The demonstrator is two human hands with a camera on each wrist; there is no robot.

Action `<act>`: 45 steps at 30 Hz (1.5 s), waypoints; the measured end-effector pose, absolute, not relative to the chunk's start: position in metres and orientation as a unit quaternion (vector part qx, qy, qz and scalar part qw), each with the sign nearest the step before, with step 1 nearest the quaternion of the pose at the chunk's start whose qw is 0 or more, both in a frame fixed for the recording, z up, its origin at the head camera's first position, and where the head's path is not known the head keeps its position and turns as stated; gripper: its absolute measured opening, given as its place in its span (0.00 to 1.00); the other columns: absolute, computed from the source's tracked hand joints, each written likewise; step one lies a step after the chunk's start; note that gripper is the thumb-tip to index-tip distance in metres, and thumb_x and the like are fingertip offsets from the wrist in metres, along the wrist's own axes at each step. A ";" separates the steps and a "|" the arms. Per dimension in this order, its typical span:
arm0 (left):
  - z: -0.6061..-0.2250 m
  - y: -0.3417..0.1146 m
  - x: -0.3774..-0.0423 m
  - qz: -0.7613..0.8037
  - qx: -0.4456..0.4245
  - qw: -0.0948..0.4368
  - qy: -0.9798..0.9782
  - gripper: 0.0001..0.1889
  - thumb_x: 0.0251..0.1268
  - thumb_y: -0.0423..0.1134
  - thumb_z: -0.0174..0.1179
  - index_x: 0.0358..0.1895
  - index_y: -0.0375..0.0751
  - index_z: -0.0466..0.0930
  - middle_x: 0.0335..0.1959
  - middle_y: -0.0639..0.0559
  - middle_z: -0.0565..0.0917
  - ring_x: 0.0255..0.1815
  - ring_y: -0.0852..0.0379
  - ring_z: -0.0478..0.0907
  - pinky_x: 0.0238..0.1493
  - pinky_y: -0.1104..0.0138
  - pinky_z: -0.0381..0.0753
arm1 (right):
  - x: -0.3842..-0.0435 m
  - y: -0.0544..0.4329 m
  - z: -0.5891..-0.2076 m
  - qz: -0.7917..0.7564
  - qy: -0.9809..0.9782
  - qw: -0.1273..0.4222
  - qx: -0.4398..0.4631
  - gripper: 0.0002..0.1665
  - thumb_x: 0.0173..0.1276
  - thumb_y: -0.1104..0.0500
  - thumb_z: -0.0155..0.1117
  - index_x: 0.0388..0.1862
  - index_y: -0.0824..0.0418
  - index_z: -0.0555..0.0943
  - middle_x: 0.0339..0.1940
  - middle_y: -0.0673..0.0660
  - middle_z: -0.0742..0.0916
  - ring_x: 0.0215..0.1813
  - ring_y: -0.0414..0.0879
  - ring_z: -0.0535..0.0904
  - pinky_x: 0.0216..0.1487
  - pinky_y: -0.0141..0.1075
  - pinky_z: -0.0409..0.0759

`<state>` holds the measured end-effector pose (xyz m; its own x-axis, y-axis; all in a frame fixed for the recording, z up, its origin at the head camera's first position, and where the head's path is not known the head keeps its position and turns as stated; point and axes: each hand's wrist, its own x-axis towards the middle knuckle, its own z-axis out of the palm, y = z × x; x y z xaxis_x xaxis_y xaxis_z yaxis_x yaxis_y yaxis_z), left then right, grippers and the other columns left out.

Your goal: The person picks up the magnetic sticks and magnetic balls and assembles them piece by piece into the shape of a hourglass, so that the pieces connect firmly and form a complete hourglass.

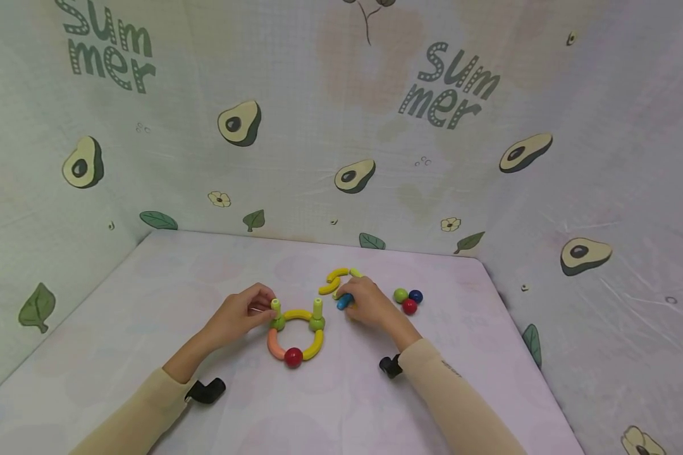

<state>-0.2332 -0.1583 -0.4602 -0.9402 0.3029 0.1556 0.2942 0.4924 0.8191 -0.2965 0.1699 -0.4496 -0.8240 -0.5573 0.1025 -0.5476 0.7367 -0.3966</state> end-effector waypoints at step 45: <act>-0.461 -0.158 -0.232 0.476 0.171 0.003 0.863 0.13 0.71 0.38 0.72 0.53 0.50 0.79 0.46 0.57 0.87 0.51 0.59 0.85 0.54 0.65 0.86 | -0.294 0.166 -0.453 -0.240 0.917 -0.016 -0.317 0.09 0.76 0.58 0.71 0.52 0.57 0.87 0.44 0.48 0.89 0.42 0.40 0.80 0.48 0.36 0.83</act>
